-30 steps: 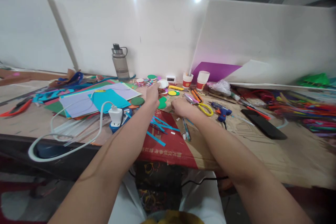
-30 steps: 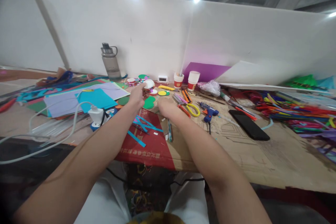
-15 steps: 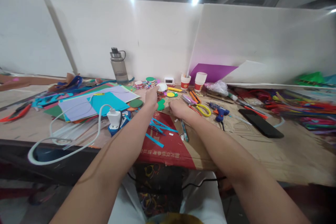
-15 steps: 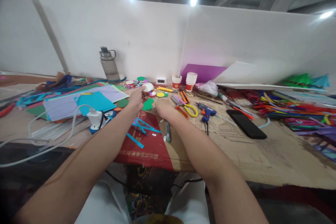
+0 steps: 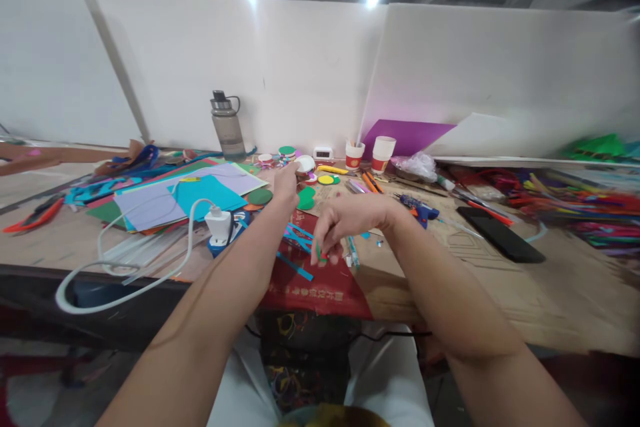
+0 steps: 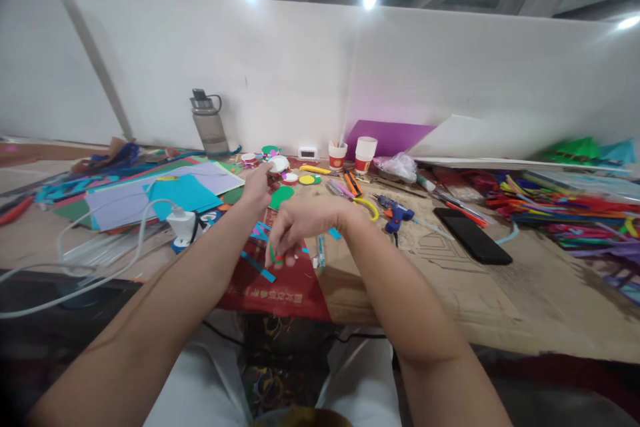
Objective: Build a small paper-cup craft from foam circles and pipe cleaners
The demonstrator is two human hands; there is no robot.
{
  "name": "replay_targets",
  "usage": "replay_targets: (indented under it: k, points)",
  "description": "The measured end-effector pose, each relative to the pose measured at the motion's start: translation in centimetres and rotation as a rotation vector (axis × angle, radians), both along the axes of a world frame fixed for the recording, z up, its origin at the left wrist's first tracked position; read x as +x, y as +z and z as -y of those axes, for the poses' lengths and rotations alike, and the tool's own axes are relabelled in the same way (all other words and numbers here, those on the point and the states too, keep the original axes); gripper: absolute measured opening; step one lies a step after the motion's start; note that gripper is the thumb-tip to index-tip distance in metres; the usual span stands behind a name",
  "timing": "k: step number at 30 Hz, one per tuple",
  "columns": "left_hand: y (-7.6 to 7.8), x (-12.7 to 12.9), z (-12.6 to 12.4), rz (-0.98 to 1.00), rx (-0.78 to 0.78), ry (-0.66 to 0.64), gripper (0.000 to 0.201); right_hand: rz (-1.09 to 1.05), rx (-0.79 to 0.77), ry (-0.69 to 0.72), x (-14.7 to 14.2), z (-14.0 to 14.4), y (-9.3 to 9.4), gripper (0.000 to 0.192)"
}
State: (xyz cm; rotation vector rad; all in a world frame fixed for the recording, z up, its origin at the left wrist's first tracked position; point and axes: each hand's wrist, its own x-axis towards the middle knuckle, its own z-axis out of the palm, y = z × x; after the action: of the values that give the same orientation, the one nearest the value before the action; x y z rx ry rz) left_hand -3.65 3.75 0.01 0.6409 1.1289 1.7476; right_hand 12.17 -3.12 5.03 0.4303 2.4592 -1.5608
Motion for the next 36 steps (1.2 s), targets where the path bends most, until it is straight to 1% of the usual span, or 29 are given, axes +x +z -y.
replay_targets:
  k: [1, 2, 4, 6, 8, 10, 12, 14, 16, 17, 18, 19, 20, 21, 22, 24, 25, 26, 27, 31, 36]
  points:
    - [0.1, 0.0, 0.1, 0.002, -0.007, -0.004, 0.006, 0.043, -0.045, 0.023, -0.8, 0.8, -0.4, 0.018]
    - [0.2, 0.1, 0.1, 0.005, -0.010, -0.010, 0.006, 0.063, -0.089, 0.025, -1.6, 1.4, -0.8, 0.021]
    - [0.3, 0.1, 0.3, 0.011, -0.016, -0.016, 0.006, 0.153, -0.182, 0.082, -2.9, 2.4, -1.7, 0.029]
    - [0.3, 0.1, 0.3, 0.015, -0.016, -0.020, 0.006, 0.240, -0.209, 0.138, -3.5, 3.2, -2.1, 0.035]
    - [0.3, 0.0, 0.3, 0.012, -0.011, -0.021, 0.006, 0.269, -0.166, 0.176, -3.7, 3.7, -2.0, 0.034]
    - [0.2, 0.0, 0.3, 0.005, -0.001, -0.027, 0.006, 0.234, -0.082, 0.177, -3.3, 3.7, -1.5, 0.026]
    - [0.2, 0.0, 0.2, 0.003, 0.008, -0.026, 0.006, 0.170, 0.034, 0.122, -2.5, 3.0, -0.9, 0.021]
    - [0.1, 0.1, 0.2, 0.005, 0.016, -0.021, 0.007, 0.098, 0.194, -0.010, -1.3, 1.4, -0.5, 0.017]
    - [0.1, 0.2, 0.1, 0.004, 0.016, -0.016, 0.007, 0.025, 0.360, -0.219, 0.1, -0.7, -0.6, 0.013]
    - [0.1, 0.2, 0.1, 0.004, 0.012, -0.017, 0.007, 0.022, 0.414, -0.330, 0.9, -1.8, -0.8, 0.011]
    - [0.1, 0.2, 0.1, 0.004, 0.006, -0.019, 0.007, 0.045, 0.429, -0.416, 1.5, -2.8, -1.1, 0.011]
    - [0.1, 0.2, 0.1, 0.005, -0.002, -0.020, 0.007, 0.082, 0.407, -0.487, 2.1, -3.6, -1.4, 0.012]
    - [0.1, 0.3, 0.1, 0.007, -0.008, -0.021, 0.007, 0.109, 0.393, -0.535, 2.5, -4.4, -1.7, 0.013]
    - [0.1, 0.3, 0.2, 0.008, -0.011, -0.021, 0.006, 0.133, 0.430, -0.585, 2.7, -4.9, -2.0, 0.016]
    - [0.2, 0.3, 0.2, 0.007, -0.009, -0.024, 0.007, 0.170, 0.524, -0.633, 2.9, -5.3, -2.3, 0.019]
    - [0.3, 0.4, 0.4, 0.004, -0.004, -0.029, 0.007, 0.270, 0.783, -0.706, 2.8, -5.7, -2.9, 0.023]
    - [0.3, 0.4, 0.5, 0.002, -0.003, -0.031, 0.006, 0.329, 0.896, -0.728, 2.7, -5.8, -3.2, 0.024]
    - [0.4, 0.4, 0.6, 0.001, -0.001, -0.032, 0.006, 0.385, 0.972, -0.739, 2.6, -5.9, -3.5, 0.024]
    - [0.4, 0.5, 0.7, -0.001, 0.000, -0.031, 0.006, 0.435, 1.006, -0.739, 2.5, -5.9, -3.8, 0.025]
    - [0.5, 0.5, 0.7, -0.008, 0.001, -0.024, 0.006, 0.536, 1.003, -0.705, 2.1, -6.3, -4.9, 0.026]
    - [0.4, 0.5, 0.6, -0.017, 0.004, -0.033, 0.006, 0.546, 1.059, -0.660, 1.8, -7.2, -5.6, 0.030]
